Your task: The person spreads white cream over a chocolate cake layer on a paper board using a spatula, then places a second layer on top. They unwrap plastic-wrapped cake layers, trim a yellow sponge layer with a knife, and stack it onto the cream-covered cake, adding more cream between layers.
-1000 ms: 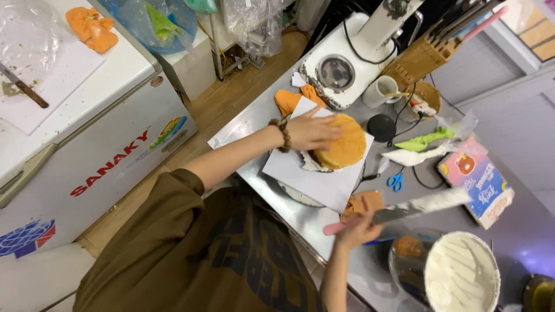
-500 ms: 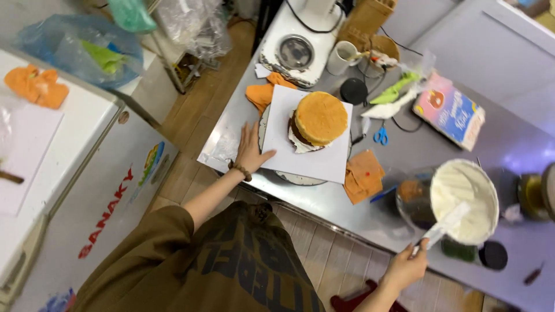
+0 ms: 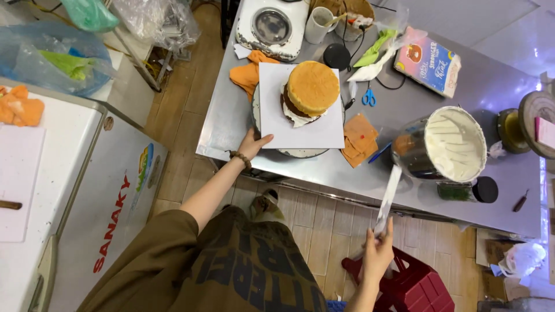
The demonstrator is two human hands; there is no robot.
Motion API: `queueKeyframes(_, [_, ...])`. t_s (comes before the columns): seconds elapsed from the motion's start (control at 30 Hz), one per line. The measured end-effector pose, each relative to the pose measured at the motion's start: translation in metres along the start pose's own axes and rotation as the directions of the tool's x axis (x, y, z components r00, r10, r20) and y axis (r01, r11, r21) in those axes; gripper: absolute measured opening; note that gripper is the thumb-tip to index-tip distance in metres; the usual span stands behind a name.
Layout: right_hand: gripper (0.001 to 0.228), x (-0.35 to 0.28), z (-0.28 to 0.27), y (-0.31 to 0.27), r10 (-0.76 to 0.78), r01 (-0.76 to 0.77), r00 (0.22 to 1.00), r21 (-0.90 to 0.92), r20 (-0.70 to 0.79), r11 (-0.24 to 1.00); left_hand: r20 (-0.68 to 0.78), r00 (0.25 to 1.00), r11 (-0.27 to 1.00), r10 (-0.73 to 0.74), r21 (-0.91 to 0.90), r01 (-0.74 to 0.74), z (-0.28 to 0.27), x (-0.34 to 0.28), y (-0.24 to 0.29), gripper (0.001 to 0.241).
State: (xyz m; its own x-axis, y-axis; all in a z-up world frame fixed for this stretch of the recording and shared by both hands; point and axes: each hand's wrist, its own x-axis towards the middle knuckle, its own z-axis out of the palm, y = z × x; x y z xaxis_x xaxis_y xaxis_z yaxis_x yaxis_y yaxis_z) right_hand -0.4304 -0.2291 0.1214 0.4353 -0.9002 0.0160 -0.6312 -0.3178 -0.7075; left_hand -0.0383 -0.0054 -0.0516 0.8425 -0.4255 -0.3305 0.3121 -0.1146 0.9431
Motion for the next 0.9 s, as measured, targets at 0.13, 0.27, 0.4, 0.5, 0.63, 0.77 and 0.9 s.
queueKeyframes(0.13, [0.057,0.047,-0.014,-0.018,-0.106,0.108,0.994,-0.232,0.024,0.967,0.053,0.998,0.998,-0.033,0.061,0.03,0.004,0.0,0.004,0.102])
queueKeyframes(0.27, [0.024,0.13,-0.093,-0.031,-0.415,0.362,0.91,-0.515,0.013,0.777,0.074,0.981,0.979,-0.181,0.108,0.173,0.018,-0.013,0.009,0.103])
queueKeyframes(0.4, [0.015,0.229,-0.182,-0.053,-0.362,0.315,0.921,-0.824,0.145,0.471,0.114,0.99,0.994,-0.086,0.074,0.077,0.024,-0.028,0.012,0.098])
queueKeyframes(0.5, [0.02,0.308,-0.21,-0.072,-0.196,0.292,0.948,-0.933,0.253,0.211,0.114,0.982,0.987,-0.15,0.069,0.143,0.028,-0.037,0.025,0.095])
queueKeyframes(0.63, [0.028,0.414,-0.204,-0.042,0.037,0.367,0.93,-0.93,0.366,-0.025,0.101,0.969,0.973,-0.226,0.066,0.22,0.034,-0.04,0.024,0.093])
queueKeyframes(0.77, [0.038,0.413,-0.184,-0.098,0.217,0.496,0.837,-0.864,0.502,0.083,0.069,0.968,0.969,-0.241,-0.04,0.244,0.04,-0.043,0.005,0.095])
queueKeyframes(0.9, [0.036,0.419,-0.191,-0.116,0.338,0.495,0.709,-0.778,0.619,0.386,0.014,0.972,0.959,-0.235,-0.157,0.235,0.047,-0.043,-0.007,0.096])
